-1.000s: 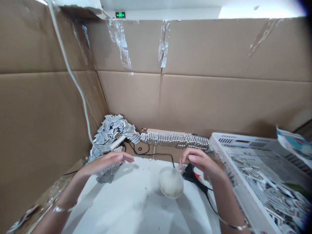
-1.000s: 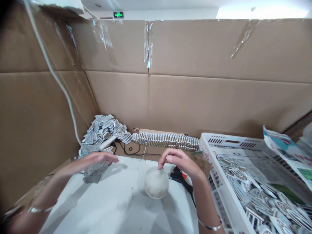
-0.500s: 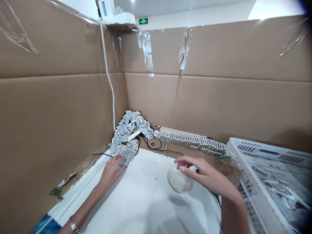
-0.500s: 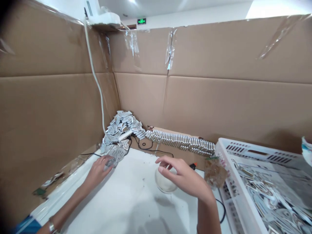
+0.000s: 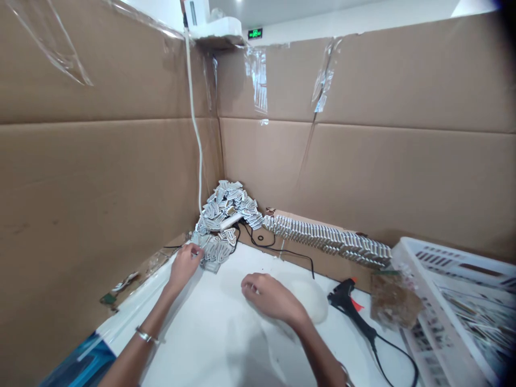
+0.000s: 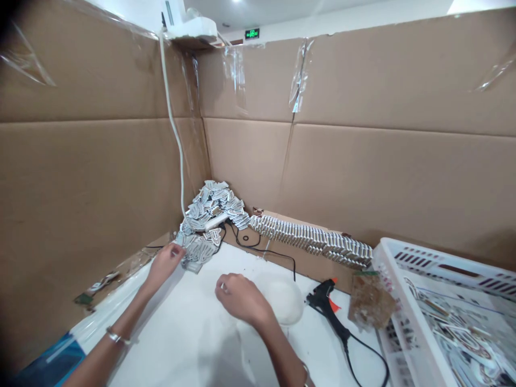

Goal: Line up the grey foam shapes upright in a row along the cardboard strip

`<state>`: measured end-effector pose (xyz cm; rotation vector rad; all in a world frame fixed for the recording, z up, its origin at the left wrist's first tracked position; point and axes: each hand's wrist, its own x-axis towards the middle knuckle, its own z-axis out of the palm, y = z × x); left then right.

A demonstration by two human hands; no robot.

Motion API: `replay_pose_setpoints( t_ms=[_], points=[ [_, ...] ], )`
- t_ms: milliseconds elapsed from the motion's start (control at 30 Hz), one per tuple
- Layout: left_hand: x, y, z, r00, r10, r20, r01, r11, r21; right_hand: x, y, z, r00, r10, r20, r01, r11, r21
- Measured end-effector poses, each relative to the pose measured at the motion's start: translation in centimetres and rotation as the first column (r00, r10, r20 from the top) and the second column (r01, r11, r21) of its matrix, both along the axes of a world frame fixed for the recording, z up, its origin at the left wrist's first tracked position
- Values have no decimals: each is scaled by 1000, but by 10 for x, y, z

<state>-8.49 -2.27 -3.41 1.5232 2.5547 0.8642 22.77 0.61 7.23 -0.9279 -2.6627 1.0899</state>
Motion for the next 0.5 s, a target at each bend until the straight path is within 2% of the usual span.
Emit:
replay_pose_setpoints(
  t_ms=[133,267,367,500],
  points=[
    [6,-17,-12,998,7,55,3,983,-182,-60,13,-44,996,-65,64,61,996,73],
    [6,-21,-17,995,-35,98,54,980,-191,-105,16,-64,990,-98,99,88,991,97],
    [3,-25,-17,985,-63,160,100,967,-235,-126,12,-77,987,-131,96,114,981,158],
    [7,-37,-15,955,-112,274,182,953,-243,-135,8,-96,987,-119,106,87,959,268]
  ],
)
